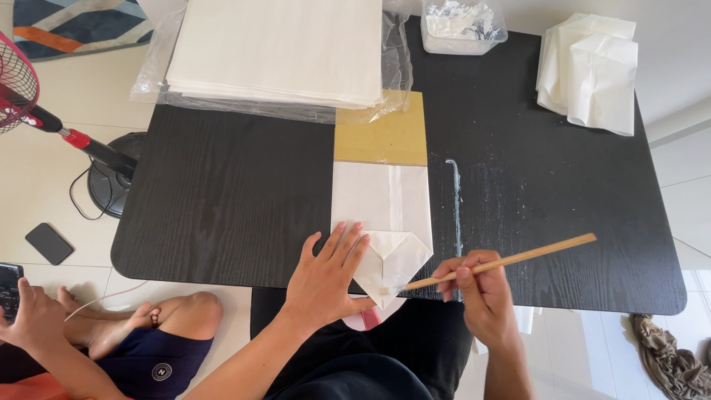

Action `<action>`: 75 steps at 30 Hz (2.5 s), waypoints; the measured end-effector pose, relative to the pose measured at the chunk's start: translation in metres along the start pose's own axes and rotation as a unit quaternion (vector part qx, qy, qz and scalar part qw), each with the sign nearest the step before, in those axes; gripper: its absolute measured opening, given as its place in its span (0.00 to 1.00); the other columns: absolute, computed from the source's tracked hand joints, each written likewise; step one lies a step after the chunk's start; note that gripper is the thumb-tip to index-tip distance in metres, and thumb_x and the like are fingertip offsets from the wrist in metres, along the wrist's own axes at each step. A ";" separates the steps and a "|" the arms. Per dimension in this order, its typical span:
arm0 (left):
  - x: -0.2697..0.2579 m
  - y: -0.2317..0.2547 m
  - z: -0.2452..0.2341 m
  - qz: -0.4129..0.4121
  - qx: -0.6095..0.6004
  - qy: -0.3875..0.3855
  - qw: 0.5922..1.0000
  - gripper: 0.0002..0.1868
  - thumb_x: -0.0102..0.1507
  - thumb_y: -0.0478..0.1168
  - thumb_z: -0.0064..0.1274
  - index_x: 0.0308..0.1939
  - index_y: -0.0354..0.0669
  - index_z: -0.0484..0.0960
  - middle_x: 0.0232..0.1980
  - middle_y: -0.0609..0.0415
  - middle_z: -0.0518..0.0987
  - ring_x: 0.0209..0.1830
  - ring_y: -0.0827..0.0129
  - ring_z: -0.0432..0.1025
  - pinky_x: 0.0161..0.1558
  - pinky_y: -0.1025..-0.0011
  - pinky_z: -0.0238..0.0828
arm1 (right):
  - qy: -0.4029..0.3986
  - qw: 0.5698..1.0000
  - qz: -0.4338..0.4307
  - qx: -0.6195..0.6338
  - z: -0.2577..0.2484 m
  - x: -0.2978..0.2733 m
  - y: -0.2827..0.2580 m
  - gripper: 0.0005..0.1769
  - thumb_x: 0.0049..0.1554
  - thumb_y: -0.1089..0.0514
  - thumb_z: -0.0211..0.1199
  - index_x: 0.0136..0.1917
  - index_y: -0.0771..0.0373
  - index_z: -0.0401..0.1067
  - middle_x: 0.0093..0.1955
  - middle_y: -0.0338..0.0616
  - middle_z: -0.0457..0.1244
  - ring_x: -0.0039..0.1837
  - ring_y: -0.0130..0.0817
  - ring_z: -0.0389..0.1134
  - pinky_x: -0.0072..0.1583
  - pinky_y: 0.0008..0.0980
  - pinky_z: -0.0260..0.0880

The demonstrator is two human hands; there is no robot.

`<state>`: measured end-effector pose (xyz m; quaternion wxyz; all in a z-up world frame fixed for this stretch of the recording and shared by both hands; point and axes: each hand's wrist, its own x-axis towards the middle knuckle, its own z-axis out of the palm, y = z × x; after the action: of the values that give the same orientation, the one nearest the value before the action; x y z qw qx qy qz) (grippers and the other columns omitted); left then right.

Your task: Folding the bottom of a paper bag and applying glue with a brush to seal it.

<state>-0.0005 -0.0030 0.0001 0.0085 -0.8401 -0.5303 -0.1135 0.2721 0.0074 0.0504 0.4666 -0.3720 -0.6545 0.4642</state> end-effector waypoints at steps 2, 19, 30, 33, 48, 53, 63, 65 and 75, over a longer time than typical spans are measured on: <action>0.001 0.000 -0.001 0.001 -0.005 -0.001 1.000 0.58 0.53 0.81 0.55 0.74 0.47 0.63 0.80 0.49 0.61 0.80 0.56 0.55 0.67 0.47 0.57 | 0.019 0.999 0.013 -0.029 -0.009 -0.004 -0.003 0.03 0.69 0.60 0.44 0.50 0.59 0.55 0.43 0.53 0.69 0.37 0.33 0.70 0.39 0.25 0.75; -0.003 0.001 0.001 0.007 0.021 0.017 1.000 0.58 0.53 0.80 0.52 0.74 0.46 0.64 0.80 0.49 0.61 0.80 0.57 0.55 0.67 0.47 0.57 | 0.031 0.999 -0.012 -0.017 -0.006 -0.015 0.003 0.03 0.69 0.61 0.43 0.51 0.58 0.54 0.44 0.55 0.69 0.37 0.34 0.69 0.38 0.27 0.74; -0.006 0.001 0.000 0.006 0.011 0.048 0.999 0.57 0.52 0.78 0.55 0.73 0.45 0.65 0.79 0.50 0.62 0.79 0.57 0.56 0.65 0.47 0.59 | 0.134 0.989 -0.056 0.001 0.034 -0.034 0.004 0.04 0.69 0.59 0.47 0.53 0.60 0.55 0.45 0.61 0.68 0.37 0.41 0.74 0.38 0.28 0.81; -0.006 0.001 0.002 0.004 0.015 0.042 0.999 0.58 0.53 0.79 0.54 0.74 0.45 0.65 0.80 0.49 0.61 0.80 0.57 0.55 0.66 0.47 0.58 | 0.137 0.990 -0.029 -0.031 0.039 -0.042 0.002 0.04 0.69 0.59 0.47 0.53 0.59 0.54 0.45 0.58 0.69 0.37 0.39 0.73 0.39 0.28 0.78; 0.003 0.003 -0.001 -0.001 0.025 0.040 0.999 0.60 0.46 0.77 0.64 0.72 0.45 0.67 0.79 0.50 0.63 0.79 0.58 0.56 0.65 0.47 0.59 | 0.226 0.973 -0.048 -0.026 0.012 -0.054 -0.011 0.07 0.71 0.57 0.45 0.52 0.61 0.51 0.44 0.63 0.67 0.35 0.45 0.75 0.33 0.32 0.80; 0.005 0.009 0.001 -0.010 0.039 0.035 0.999 0.65 0.43 0.81 0.64 0.72 0.44 0.67 0.77 0.50 0.65 0.77 0.56 0.59 0.64 0.46 0.60 | 0.144 0.983 -0.103 -0.049 0.025 -0.046 -0.005 0.06 0.69 0.58 0.46 0.52 0.58 0.51 0.47 0.61 0.69 0.39 0.42 0.75 0.38 0.29 0.81; 0.004 0.008 0.001 -0.011 0.042 0.012 0.999 0.66 0.44 0.82 0.62 0.74 0.44 0.65 0.77 0.51 0.64 0.77 0.57 0.58 0.64 0.46 0.60 | 0.098 0.991 -0.083 -0.035 0.035 -0.059 -0.001 0.02 0.70 0.59 0.41 0.52 0.56 0.52 0.44 0.59 0.69 0.37 0.41 0.69 0.47 0.35 0.76; 0.004 0.008 0.002 -0.012 0.043 0.011 0.999 0.65 0.45 0.81 0.61 0.75 0.45 0.64 0.78 0.51 0.63 0.78 0.57 0.57 0.65 0.47 0.59 | 0.098 0.992 -0.075 -0.030 0.036 -0.062 -0.003 0.03 0.71 0.59 0.40 0.52 0.56 0.53 0.43 0.55 0.68 0.37 0.39 0.67 0.48 0.34 0.74; 0.001 0.009 0.000 -0.013 0.008 0.055 0.998 0.56 0.52 0.76 0.54 0.72 0.42 0.67 0.77 0.48 0.66 0.78 0.54 0.58 0.64 0.46 0.60 | 0.103 0.991 -0.087 -0.024 0.025 -0.073 -0.005 0.03 0.70 0.59 0.40 0.52 0.57 0.53 0.40 0.55 0.68 0.38 0.39 0.69 0.39 0.29 0.71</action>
<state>0.0084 -0.0061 0.0019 0.0425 -0.8255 -0.5409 -0.1556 0.2684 -0.0676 0.0326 0.5612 -0.3707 -0.6436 0.3653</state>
